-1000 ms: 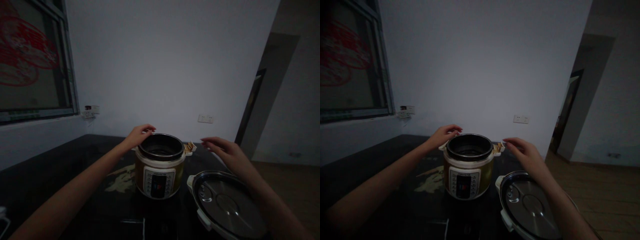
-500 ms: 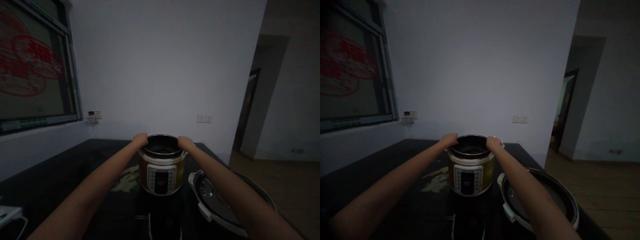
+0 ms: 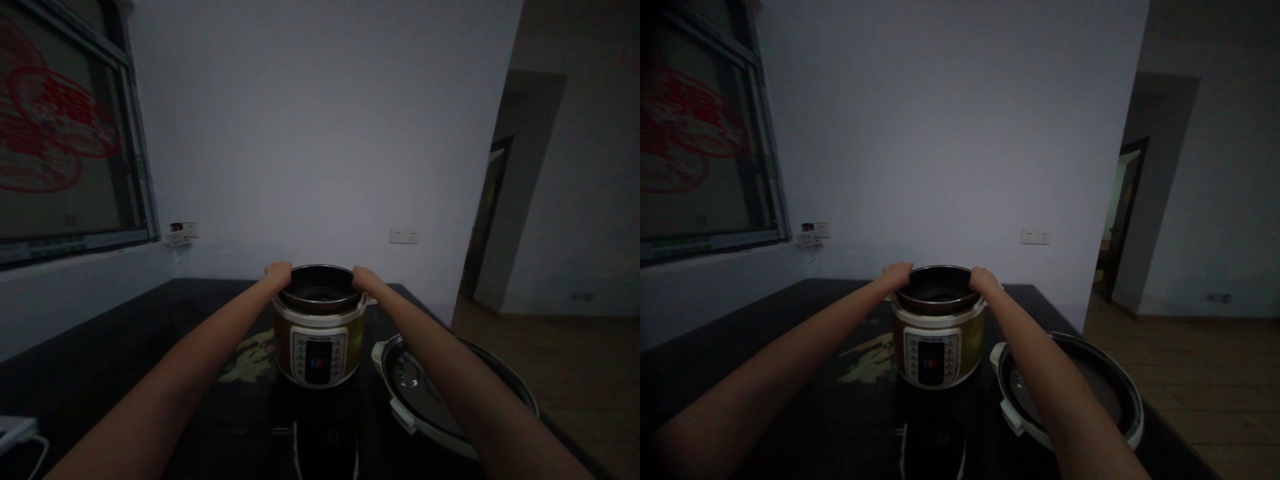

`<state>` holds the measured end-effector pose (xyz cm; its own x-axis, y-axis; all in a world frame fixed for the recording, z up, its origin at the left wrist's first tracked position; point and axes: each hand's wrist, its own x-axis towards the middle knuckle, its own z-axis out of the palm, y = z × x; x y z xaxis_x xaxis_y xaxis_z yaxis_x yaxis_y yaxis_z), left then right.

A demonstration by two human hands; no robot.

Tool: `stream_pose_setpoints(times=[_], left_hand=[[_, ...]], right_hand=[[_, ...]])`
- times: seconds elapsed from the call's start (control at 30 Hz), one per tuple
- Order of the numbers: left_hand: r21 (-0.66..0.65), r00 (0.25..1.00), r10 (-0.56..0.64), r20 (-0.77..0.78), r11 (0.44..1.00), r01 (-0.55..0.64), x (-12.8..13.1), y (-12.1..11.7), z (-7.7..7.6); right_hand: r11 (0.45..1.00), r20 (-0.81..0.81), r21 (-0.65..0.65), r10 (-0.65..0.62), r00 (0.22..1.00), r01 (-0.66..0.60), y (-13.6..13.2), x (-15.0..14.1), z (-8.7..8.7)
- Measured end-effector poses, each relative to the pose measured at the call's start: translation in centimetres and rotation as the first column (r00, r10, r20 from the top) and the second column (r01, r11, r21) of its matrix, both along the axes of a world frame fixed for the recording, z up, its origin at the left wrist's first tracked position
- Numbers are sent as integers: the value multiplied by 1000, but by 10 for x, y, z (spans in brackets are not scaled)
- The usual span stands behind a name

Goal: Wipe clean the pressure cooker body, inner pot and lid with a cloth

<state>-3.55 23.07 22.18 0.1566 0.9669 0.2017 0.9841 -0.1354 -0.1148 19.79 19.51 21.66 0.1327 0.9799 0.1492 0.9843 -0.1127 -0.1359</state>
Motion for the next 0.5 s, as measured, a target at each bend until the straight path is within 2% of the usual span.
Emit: stream_pose_setpoints(times=[0.2,0.37,0.5], left_hand=[[27,1000,12,17,1000,-12,-2,1,26],[85,999,8,38,996,-11,-8,-8,58],[153,998,8,62,988,-17,-20,-20,88]], right_hand=[[998,-88,67,3,996,3,-1,2,28],[983,-208,184,50,977,-12,-14,1,62],[946,-284,323,127,950,-30,-33,-4,90]])
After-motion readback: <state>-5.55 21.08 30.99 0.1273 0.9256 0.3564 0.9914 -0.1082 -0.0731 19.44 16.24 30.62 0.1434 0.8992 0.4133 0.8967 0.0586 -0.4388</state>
